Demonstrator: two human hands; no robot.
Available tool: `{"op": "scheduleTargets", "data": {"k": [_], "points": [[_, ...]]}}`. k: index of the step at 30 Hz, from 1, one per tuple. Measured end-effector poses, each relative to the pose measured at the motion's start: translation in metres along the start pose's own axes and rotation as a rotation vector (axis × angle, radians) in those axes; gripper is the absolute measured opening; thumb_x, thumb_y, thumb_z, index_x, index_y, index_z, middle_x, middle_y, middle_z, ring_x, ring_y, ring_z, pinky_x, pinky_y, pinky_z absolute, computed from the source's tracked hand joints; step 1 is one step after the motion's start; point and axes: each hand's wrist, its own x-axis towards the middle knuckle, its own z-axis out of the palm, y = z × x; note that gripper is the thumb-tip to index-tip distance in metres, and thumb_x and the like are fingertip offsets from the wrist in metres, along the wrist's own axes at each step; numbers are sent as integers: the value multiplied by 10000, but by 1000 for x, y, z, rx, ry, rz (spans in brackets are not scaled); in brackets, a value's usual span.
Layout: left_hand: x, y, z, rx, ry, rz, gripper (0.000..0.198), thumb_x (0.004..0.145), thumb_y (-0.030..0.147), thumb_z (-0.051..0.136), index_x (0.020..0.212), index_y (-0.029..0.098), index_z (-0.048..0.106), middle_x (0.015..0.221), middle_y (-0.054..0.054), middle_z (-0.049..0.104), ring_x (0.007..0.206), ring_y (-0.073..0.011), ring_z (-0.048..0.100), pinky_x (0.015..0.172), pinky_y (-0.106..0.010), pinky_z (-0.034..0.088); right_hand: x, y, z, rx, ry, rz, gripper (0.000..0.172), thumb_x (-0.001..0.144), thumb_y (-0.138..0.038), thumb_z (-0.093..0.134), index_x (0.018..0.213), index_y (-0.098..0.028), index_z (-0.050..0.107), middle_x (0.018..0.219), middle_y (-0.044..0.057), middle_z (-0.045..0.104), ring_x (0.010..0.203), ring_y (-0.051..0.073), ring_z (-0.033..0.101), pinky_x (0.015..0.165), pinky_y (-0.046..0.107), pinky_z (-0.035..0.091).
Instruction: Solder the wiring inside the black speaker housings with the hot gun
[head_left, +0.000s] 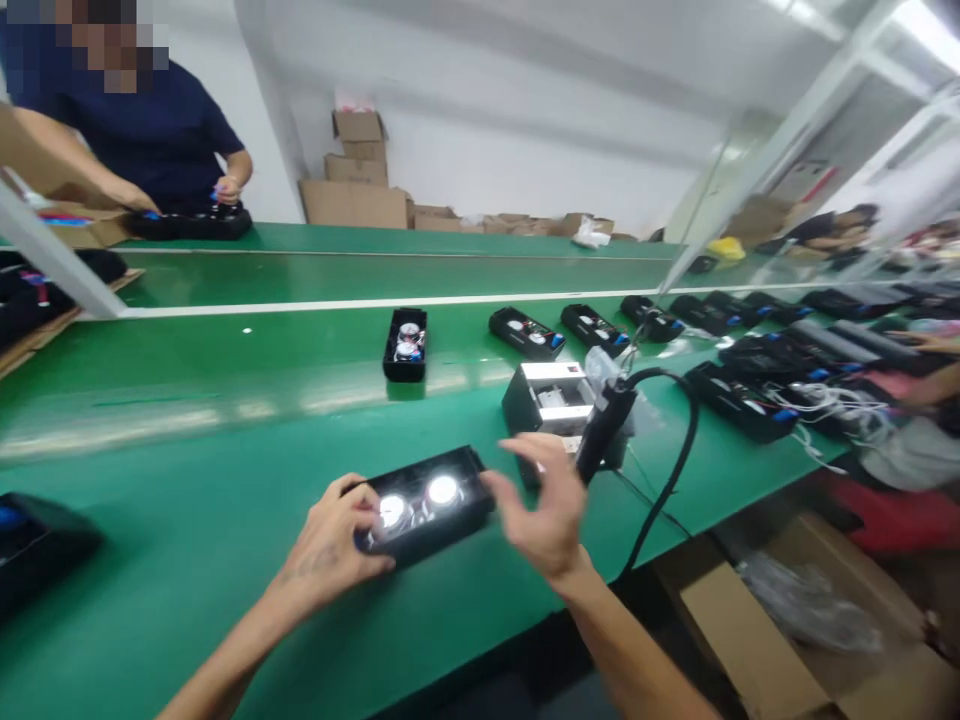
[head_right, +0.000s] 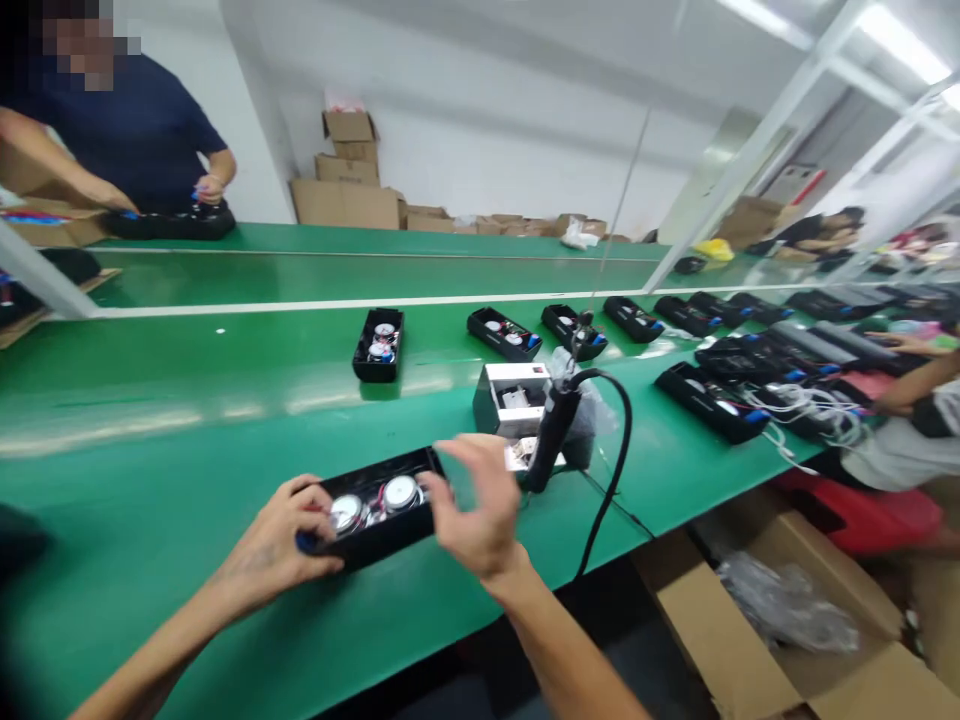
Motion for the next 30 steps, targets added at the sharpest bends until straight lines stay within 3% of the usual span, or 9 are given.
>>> {"op": "scheduleTargets", "data": {"k": [1,3,6,8,10,13,19,24,30], "points": [[-7,-5,10,75,64,59,105,607,331,847,625,310,746,972,-22,716,1305,-390,513,1036,-508,480,-6,13,-17,-123,285,81,453,892,-302,760,1324,-237,643,1206,116,672,1078,279,631,968,460,521],[-18,-18,28,198,189,172,68,676,313,807,643,331,750,950,-15,739,1292,-394,535,1000,-529,497,-11,43,-44,-267,440,323,612,900,-423,747,1434,-192,556,1381,186,584,1172,315,611,1024,519,511],[-24,-33,43,321,303,293,58,713,317,786,671,346,758,915,-20,760,1246,-409,578,955,-555,515,-12,82,-58,-75,222,621,576,871,-525,744,1300,-170,599,1288,182,671,1137,313,664,1014,516,542],[-24,-40,43,372,315,338,49,701,314,794,696,358,770,916,-19,772,1236,-419,598,932,-559,532,-13,98,-56,165,172,671,471,835,-487,788,1155,-194,604,951,66,736,876,247,703,866,436,586],[-23,-45,39,407,292,387,49,706,335,803,723,377,785,911,-10,783,1213,-411,625,890,-536,560,-15,102,-52,332,181,658,427,817,-428,802,1105,-205,578,703,-41,652,627,182,625,692,365,557],[-22,-46,36,425,302,433,32,714,369,815,723,386,788,879,-2,788,1161,-399,654,841,-514,579,-8,94,-54,434,182,635,375,839,-394,768,1090,-229,544,587,-115,535,478,128,507,568,308,469],[-15,-27,53,418,308,368,42,713,377,827,716,368,786,908,-13,792,1213,-414,629,904,-544,548,29,82,-66,439,428,422,362,878,-370,755,1098,-278,483,594,-138,538,464,123,522,575,305,471],[-3,-4,65,390,238,332,63,721,347,848,751,351,793,967,-20,793,1250,-423,607,942,-575,518,34,77,-61,423,198,452,321,872,-315,794,998,-248,506,539,-120,558,449,118,502,555,305,446],[-8,21,67,305,233,256,92,743,347,877,762,320,792,985,-42,778,1319,-448,558,996,-649,472,15,2,-24,886,77,456,402,956,-299,707,1280,-303,469,584,-134,485,385,106,446,418,264,392]]}}
